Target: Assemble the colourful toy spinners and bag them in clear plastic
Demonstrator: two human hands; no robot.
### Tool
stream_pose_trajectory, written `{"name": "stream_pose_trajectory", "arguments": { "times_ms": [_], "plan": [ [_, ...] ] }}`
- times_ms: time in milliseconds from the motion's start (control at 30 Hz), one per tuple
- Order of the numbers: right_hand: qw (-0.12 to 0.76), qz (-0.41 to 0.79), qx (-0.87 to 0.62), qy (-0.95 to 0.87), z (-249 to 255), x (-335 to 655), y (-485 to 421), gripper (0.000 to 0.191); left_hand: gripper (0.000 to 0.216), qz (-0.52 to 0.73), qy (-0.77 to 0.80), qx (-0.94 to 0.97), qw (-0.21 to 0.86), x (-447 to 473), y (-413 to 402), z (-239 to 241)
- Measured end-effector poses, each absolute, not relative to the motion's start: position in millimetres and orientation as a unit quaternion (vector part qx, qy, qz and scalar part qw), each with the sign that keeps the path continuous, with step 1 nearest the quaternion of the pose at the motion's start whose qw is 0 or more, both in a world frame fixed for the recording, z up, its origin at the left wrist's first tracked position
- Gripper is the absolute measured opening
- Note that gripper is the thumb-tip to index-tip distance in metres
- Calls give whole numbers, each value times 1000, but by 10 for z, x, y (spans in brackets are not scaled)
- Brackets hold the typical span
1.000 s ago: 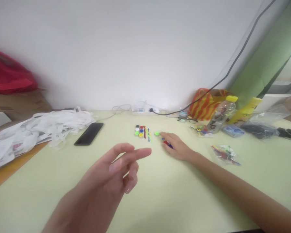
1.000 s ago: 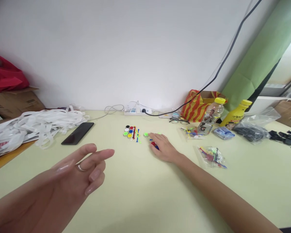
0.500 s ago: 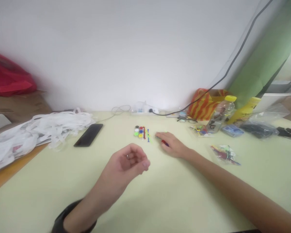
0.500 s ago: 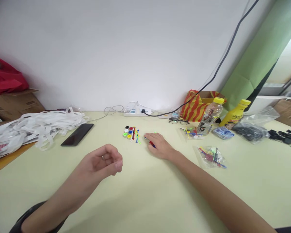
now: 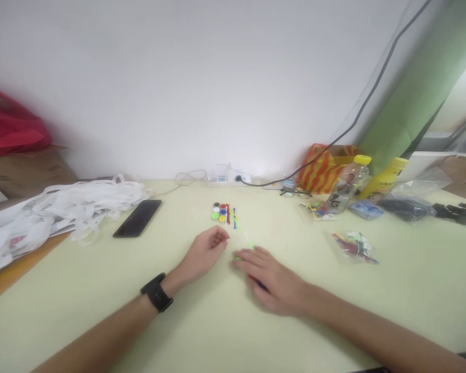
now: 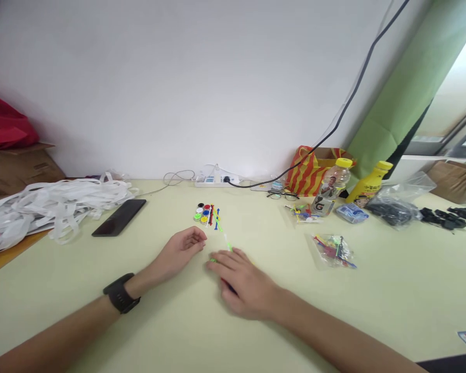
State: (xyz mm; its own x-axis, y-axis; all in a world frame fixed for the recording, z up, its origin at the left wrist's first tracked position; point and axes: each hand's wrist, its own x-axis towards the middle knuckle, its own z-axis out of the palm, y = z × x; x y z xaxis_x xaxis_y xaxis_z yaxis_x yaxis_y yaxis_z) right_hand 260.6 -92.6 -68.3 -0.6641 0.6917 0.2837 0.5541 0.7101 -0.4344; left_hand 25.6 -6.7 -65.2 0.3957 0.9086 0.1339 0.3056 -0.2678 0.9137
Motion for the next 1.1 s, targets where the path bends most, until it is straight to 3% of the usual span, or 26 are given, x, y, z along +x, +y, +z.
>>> {"name": "stream_pose_trajectory", "arguments": {
  "times_ms": [167,300,367,567,733,1100],
  "plan": [
    [242,165,-291,-911,-645,2465,-993,56,13,342,396,742,419,330,-187,-645],
    [278,195,-301,-891,-603,2634,-941,82,21,299,369,791,385,288,-321,-543],
    [275,217,-311,-884,-572,2723,-925,86,20,285,343,823,352,276,-368,-501],
    [285,275,-333,-855,-538,2793,-905,73,22,234,296,881,287,284,-423,-448],
    [291,291,-348,-842,-560,2793,-862,50,14,231,283,884,292,267,-421,-445],
    [305,288,-402,-814,-604,2791,-819,24,13,236,298,880,286,271,-414,-469]
  ]
}}
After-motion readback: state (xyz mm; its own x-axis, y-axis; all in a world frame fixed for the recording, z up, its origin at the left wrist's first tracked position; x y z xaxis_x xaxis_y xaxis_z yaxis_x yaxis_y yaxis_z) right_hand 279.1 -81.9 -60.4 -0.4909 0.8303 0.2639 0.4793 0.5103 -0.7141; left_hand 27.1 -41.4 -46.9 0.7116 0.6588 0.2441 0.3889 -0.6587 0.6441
